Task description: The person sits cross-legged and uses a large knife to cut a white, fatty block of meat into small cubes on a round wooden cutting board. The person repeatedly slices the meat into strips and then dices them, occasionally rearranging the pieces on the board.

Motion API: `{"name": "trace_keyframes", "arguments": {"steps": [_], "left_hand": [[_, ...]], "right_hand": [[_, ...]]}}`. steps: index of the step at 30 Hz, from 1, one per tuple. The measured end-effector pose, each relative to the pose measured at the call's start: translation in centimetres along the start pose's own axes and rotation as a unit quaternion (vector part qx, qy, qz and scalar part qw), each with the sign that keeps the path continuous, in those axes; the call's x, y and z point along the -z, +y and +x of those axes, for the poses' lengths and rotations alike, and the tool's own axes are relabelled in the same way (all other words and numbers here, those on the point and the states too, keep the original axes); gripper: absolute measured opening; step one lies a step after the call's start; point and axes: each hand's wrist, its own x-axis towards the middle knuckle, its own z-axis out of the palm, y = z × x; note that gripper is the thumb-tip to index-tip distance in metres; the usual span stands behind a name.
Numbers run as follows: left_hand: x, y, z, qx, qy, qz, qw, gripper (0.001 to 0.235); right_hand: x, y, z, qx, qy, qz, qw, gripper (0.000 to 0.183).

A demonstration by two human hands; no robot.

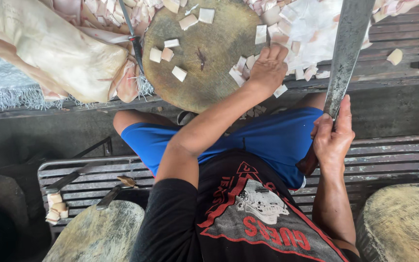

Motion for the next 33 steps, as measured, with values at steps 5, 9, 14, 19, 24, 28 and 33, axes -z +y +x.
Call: {"name": "trace_keyframes", "arguments": {"steps": [5, 9, 14, 19, 24, 28, 33], "left_hand": [[-2.5, 0.0, 2.0, -0.067, 0.002, 0.115, 0.991, 0.025], [-0.9, -3.0, 2.1, -0.016, 0.199, -0.04, 0.979, 0.06], [5.6, -8.4, -3.3, 0.178, 0.111, -0.591, 0.779, 0.048], [10.0, -14.3, -13.2, 0.285, 0.157, -0.529, 0.784, 0.048], [9.2, -16.3, -16.9, 0.289, 0.226, -0.348, 0.863, 0.034], [8.4, -12.2, -14.5, 0.237, 0.136, -0.231, 0.934, 0.026], [6.9, -6.1, -11.5, 0.189, -0.102, -0.061, 0.975, 0.047]], "right_hand": [[-0.8, 0.8, 0.0, -0.025, -0.003, 0.027, 0.999, 0.061], [-0.6, 1.1, -0.1, -0.016, -0.003, 0.044, 0.999, 0.062], [-0.4, 0.7, -1.4, 0.022, -0.051, 0.01, 0.998, 0.06], [-1.6, 0.1, -3.2, 0.102, -0.159, -0.072, 0.979, 0.06], [-2.9, -0.7, -2.9, 0.183, -0.258, -0.193, 0.929, 0.061], [-3.9, -0.1, -0.2, 0.216, -0.208, -0.244, 0.922, 0.058], [-4.7, 1.0, 2.5, 0.195, -0.154, -0.24, 0.938, 0.06]]}}
